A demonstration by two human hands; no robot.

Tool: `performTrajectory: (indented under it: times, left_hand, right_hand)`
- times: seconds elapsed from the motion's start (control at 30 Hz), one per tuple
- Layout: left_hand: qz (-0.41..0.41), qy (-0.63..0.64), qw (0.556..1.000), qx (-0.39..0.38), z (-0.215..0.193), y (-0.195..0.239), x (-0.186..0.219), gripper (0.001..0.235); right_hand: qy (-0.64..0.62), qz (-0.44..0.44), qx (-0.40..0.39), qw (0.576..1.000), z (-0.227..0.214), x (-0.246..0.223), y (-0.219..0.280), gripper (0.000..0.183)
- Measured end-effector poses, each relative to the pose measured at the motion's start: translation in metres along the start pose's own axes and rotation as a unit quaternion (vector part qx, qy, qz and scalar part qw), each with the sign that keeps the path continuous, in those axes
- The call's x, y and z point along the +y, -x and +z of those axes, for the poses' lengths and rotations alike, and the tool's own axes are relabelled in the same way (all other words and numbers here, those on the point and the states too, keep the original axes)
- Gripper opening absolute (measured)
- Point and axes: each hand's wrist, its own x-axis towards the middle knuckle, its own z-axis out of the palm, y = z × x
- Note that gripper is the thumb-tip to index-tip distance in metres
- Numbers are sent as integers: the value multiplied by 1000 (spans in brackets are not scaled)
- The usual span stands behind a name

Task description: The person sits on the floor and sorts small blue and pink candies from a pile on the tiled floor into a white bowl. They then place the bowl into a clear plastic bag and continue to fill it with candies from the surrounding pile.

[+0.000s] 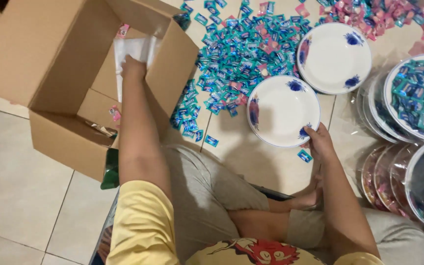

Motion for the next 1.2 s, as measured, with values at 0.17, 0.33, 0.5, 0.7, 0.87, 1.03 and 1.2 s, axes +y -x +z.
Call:
performTrajectory:
  times: [0.17,0.33,0.5,0.7,0.87,1.03,1.2]
  left_hand:
    - [-33,-171,979,-103,7,-19,-43,48]
    - [6,-95,993,68,-35,21,-23,30]
    - [68,-137,982,109,-51,-1,-31,21]
    - [218,104,844,478,-88,47,-22,38]
    - [345,393,732,437,-130,146,47,42]
    - [566,353,671,323,-76,268,112,58]
    - [690,275,661,111,16,338,147,32]
  right_hand:
    - [8,3,5,1000,2,-4,9,33]
    - [9,8,6,1000,-2,3,0,32]
    - [-4,-19,-19,1000,-9,13,-7,20]
    - [4,-14,-12,1000,-4,6,-1,25]
    - [82,5,-1,997,3,-17,7,36]
    - [430,8,179,885,-4,-48,14,70]
    - [81,-225,170,956,11,-73,18,28]
